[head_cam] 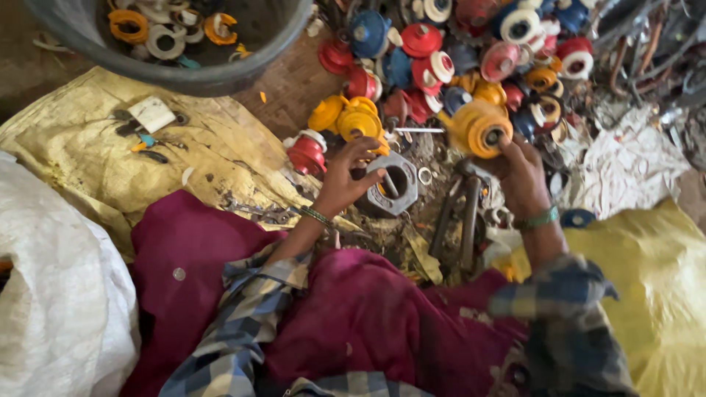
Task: The person sits on the floor and uses a hammer to strike colorful plastic components placed in a metal jig, breaking them apart. The person handles the parts one at a time, striking them repeatedly until they separate, then sets the pieces aside.
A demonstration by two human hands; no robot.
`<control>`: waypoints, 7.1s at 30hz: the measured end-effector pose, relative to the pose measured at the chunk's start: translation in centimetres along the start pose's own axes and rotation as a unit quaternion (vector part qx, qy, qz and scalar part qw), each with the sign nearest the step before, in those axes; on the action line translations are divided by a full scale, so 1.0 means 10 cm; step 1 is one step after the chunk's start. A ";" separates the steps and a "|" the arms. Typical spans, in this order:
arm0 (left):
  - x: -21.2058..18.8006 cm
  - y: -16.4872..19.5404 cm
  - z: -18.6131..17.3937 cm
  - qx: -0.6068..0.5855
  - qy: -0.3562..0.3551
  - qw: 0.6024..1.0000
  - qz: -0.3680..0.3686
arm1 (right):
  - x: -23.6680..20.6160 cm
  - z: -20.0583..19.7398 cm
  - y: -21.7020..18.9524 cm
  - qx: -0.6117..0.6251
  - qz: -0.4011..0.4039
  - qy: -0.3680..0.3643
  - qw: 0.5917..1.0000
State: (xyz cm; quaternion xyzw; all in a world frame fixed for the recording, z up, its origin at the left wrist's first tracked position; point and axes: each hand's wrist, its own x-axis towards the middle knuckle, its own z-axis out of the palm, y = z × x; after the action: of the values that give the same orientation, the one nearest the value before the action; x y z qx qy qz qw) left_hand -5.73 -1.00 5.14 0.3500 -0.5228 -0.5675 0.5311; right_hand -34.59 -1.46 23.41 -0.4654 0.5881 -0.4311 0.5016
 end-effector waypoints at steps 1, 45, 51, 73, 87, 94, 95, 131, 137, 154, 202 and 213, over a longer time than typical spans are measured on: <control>-0.01 0.01 0.03 -0.041 -0.039 0.998 -0.013 | -0.15 0.03 0.03 0.057 0.027 -0.001 0.998; -0.33 -0.59 -0.03 -0.066 -0.035 0.968 -0.240 | -0.33 -0.18 1.42 0.236 0.286 0.143 0.917; -0.40 -0.67 0.03 0.141 -0.009 0.983 -0.116 | -0.23 -0.08 1.33 0.351 0.191 0.150 0.904; -0.27 -0.36 0.07 0.381 -0.051 0.901 -0.201 | -1.73 1.06 1.12 -0.399 -0.068 0.058 0.913; -0.23 -0.33 0.08 0.382 -0.008 0.908 -0.174 | -1.98 0.71 0.28 -0.122 -0.296 0.241 0.916; -0.10 -0.41 0.15 0.386 -0.022 0.914 -0.125 | -1.53 0.99 1.29 -0.506 -0.066 0.067 0.857; -0.08 -0.41 0.15 0.397 -0.023 0.913 -0.089 | -1.53 1.01 1.32 -0.471 -0.060 0.091 0.875; -0.16 -0.25 0.06 0.409 -0.056 0.895 -0.168 | -1.58 1.22 1.11 -0.403 0.014 0.101 0.910; -0.22 -0.25 0.04 0.382 -0.012 0.914 -0.137 | -1.79 0.85 0.58 -0.425 -0.089 0.257 0.863; -0.02 -0.06 0.13 0.405 -0.021 0.900 -0.158 | -1.47 1.22 1.03 -0.336 0.066 0.116 0.932; -0.13 -0.33 -0.17 0.416 -0.021 0.895 -0.160 | -1.38 1.11 1.36 -0.460 -0.046 0.089 0.882; -0.27 -0.37 -0.16 0.401 -0.019 0.903 -0.155 | -1.71 0.76 0.34 -0.203 -0.283 0.242 0.906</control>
State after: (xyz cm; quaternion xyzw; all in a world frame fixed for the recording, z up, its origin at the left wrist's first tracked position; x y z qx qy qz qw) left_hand -4.55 0.84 0.78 0.5987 -0.6555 -0.3919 0.2414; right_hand -26.37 15.66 22.33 -0.5853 0.6100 -0.5255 0.0959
